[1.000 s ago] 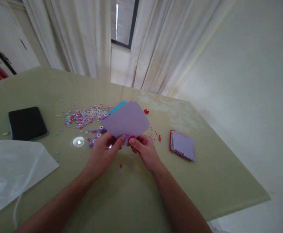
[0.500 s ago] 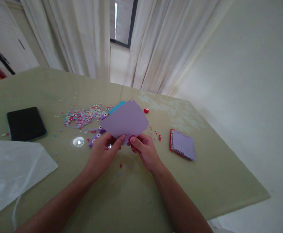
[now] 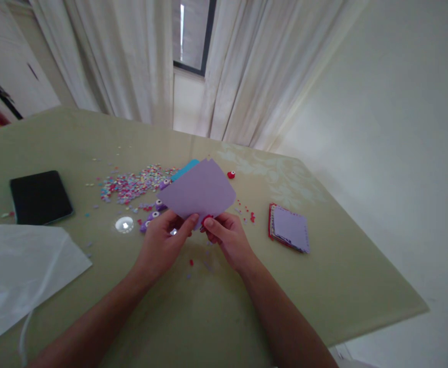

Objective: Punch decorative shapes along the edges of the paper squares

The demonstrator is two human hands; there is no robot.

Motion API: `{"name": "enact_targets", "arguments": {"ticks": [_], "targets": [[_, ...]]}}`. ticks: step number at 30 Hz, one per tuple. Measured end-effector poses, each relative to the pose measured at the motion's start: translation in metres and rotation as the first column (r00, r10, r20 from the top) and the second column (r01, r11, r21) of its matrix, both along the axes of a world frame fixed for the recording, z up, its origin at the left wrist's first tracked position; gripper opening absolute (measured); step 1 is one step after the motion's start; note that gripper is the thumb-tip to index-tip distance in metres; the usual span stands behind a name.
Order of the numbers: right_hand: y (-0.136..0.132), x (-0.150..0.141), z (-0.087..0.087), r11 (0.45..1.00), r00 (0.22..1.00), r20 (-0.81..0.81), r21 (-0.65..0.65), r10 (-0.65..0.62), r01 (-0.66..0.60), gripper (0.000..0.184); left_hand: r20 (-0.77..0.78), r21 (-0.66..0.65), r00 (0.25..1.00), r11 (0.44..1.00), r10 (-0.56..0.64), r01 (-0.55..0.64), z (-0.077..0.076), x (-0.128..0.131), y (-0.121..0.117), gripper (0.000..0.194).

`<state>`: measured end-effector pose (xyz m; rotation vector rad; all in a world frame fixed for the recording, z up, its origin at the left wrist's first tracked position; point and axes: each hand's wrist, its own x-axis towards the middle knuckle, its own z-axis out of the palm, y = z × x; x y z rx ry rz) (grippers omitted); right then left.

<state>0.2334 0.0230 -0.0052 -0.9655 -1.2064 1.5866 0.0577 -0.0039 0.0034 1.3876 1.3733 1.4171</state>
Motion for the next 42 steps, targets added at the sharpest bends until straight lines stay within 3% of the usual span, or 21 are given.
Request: {"name": "enact_targets", "arguments": {"ticks": [13, 42], "targets": [[-0.0012, -0.0019, 0.0031, 0.999, 0.999, -0.031, -0.042, -0.025, 0.024, 0.048, -0.009, 0.002, 1.0, 1.0, 0.003, -0.003, -0.002, -0.0005, 0.0009, 0.03], [0.0018, -0.0023, -0.0014, 0.999, 0.998, 0.052, 0.032, -0.031, 0.029, 0.051, 0.021, -0.008, 0.999, 1.0, -0.027, 0.027, -0.005, 0.0013, -0.0003, 0.028]]}}
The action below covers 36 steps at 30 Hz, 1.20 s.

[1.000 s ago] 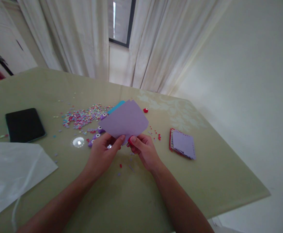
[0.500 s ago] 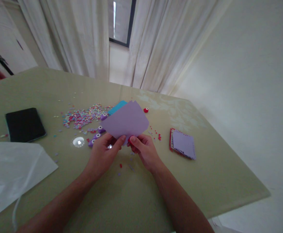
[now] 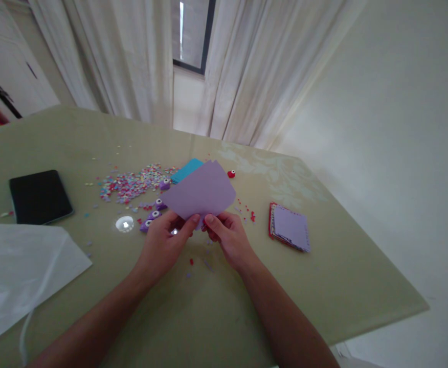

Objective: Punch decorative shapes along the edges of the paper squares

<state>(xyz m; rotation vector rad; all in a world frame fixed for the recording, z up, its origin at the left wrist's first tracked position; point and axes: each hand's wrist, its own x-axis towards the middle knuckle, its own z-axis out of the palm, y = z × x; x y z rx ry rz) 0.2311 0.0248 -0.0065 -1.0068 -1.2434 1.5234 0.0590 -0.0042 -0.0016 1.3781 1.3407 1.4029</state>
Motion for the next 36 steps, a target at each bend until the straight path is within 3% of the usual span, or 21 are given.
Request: {"name": "enact_targets", "arguments": {"ticks": [9, 25, 36], "targets": [[-0.002, 0.0, 0.002, 0.999, 0.999, -0.039, -0.047, 0.002, -0.004, 0.049, -0.015, -0.006, 1.0, 1.0, 0.016, -0.016, 0.002, 0.0, 0.0, 0.029], [-0.004, -0.003, 0.005, 1.0, 0.999, -0.053, 0.001, 0.007, -0.007, 0.044, -0.059, 0.001, 0.998, 0.999, 0.039, -0.039, 0.004, -0.003, 0.0, 0.031], [-0.007, -0.011, 0.017, 0.996, 0.98, -0.174, -0.023, -0.094, 0.092, 0.045, 0.207, -0.077, 0.977, 0.996, 0.05, -0.034, 0.01, -0.001, -0.002, 0.03]]}}
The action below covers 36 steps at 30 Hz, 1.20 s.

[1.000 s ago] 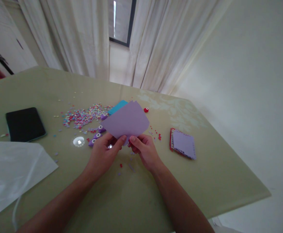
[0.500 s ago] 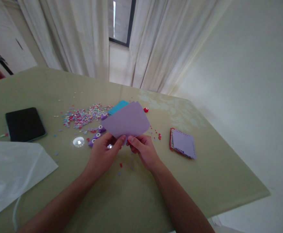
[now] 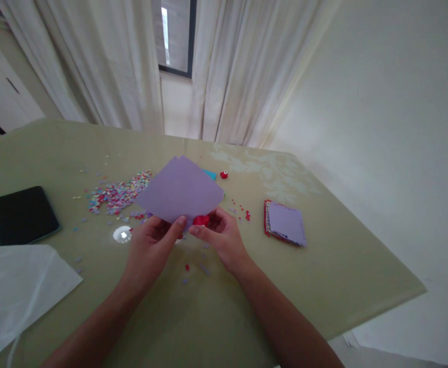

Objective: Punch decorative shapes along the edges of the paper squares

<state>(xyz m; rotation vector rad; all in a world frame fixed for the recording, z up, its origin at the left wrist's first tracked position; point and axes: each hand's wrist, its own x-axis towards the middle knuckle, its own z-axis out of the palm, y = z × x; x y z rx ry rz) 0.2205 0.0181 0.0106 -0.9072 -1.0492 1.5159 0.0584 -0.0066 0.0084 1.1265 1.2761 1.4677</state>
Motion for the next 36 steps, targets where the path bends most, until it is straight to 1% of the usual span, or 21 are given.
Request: {"name": "enact_targets", "arguments": {"ticks": [6, 11, 18, 21, 23, 27, 30, 33, 36], "targets": [[-0.001, -0.001, 0.0, 1.0, 1.0, -0.016, 0.016, 0.008, -0.007, 0.042, 0.034, -0.026, 0.998, 0.999, 0.047, -0.046, -0.004, 0.0, -0.001, 0.028], [-0.001, -0.002, -0.001, 0.999, 1.0, -0.005, 0.03, -0.019, 0.019, 0.039, 0.031, -0.003, 0.998, 0.999, 0.046, -0.046, -0.003, 0.001, -0.001, 0.027], [0.0, -0.002, -0.002, 0.996, 0.997, 0.042, 0.053, -0.067, 0.065, 0.04, 0.008, -0.021, 1.0, 0.999, 0.027, -0.026, -0.001, 0.001, -0.001, 0.03], [0.0, 0.0, -0.003, 0.997, 0.996, 0.068, 0.057, -0.057, 0.053, 0.043, -0.008, -0.019, 1.0, 1.0, 0.015, -0.015, -0.002, 0.0, -0.002, 0.033], [-0.001, 0.001, -0.004, 0.998, 0.996, 0.08, 0.046, -0.036, 0.032, 0.046, -0.02, 0.005, 1.0, 1.0, 0.006, -0.006, -0.002, 0.0, -0.003, 0.034], [0.0, 0.001, -0.01, 1.0, 0.999, 0.043, -0.019, -0.022, 0.023, 0.055, -0.003, 0.073, 0.999, 0.997, -0.033, 0.033, 0.0, -0.003, -0.007, 0.034], [0.001, 0.001, -0.012, 0.99, 1.0, 0.004, -0.142, -0.005, 0.006, 0.063, -0.038, 0.152, 0.997, 0.985, -0.072, 0.077, 0.004, -0.005, -0.009, 0.036], [0.002, 0.001, -0.01, 0.966, 0.997, -0.024, -0.245, 0.075, -0.079, 0.07, -0.052, 0.174, 0.995, 0.981, -0.082, 0.09, 0.006, -0.005, -0.009, 0.035], [0.002, 0.002, -0.008, 0.946, 0.988, -0.054, -0.284, 0.144, -0.153, 0.071, -0.069, 0.159, 0.993, 0.982, -0.095, 0.105, 0.003, -0.005, -0.01, 0.029]]}}
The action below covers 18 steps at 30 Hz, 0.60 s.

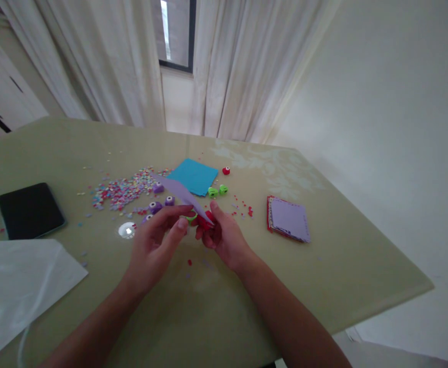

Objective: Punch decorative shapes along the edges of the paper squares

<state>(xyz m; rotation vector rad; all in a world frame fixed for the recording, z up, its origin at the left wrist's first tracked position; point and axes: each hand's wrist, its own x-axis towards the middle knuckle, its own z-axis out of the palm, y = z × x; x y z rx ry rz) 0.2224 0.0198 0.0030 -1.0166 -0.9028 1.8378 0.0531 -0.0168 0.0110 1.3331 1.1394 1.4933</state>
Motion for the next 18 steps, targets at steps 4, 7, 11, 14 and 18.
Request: {"name": "enact_targets", "arguments": {"ticks": [4, 7, 11, 14, 18], "targets": [[0.0, 0.001, 0.001, 0.998, 0.997, -0.07, -0.056, 0.026, -0.03, 0.061, -0.058, 0.026, 0.998, 0.999, -0.026, 0.028, -0.006, 0.0, -0.002, 0.024], [-0.001, 0.002, 0.002, 0.994, 0.992, -0.111, -0.091, 0.055, -0.066, 0.055, -0.068, 0.05, 0.998, 0.999, 0.018, -0.014, -0.009, 0.0, -0.003, 0.02], [-0.001, 0.005, 0.001, 0.987, 0.989, -0.111, -0.115, 0.096, -0.109, 0.047, -0.043, 0.03, 0.982, 0.982, 0.186, -0.184, -0.01, 0.0, 0.003, 0.024], [0.0, 0.006, -0.002, 0.982, 0.987, -0.101, -0.128, 0.127, -0.14, 0.042, -0.003, -0.039, 0.976, 0.975, 0.219, -0.219, -0.011, 0.0, 0.011, 0.048], [0.001, 0.007, -0.004, 0.978, 0.984, -0.087, -0.127, 0.156, -0.166, 0.039, 0.15, -0.18, 0.987, 0.983, 0.06, -0.033, -0.011, 0.002, 0.018, 0.069]]}}
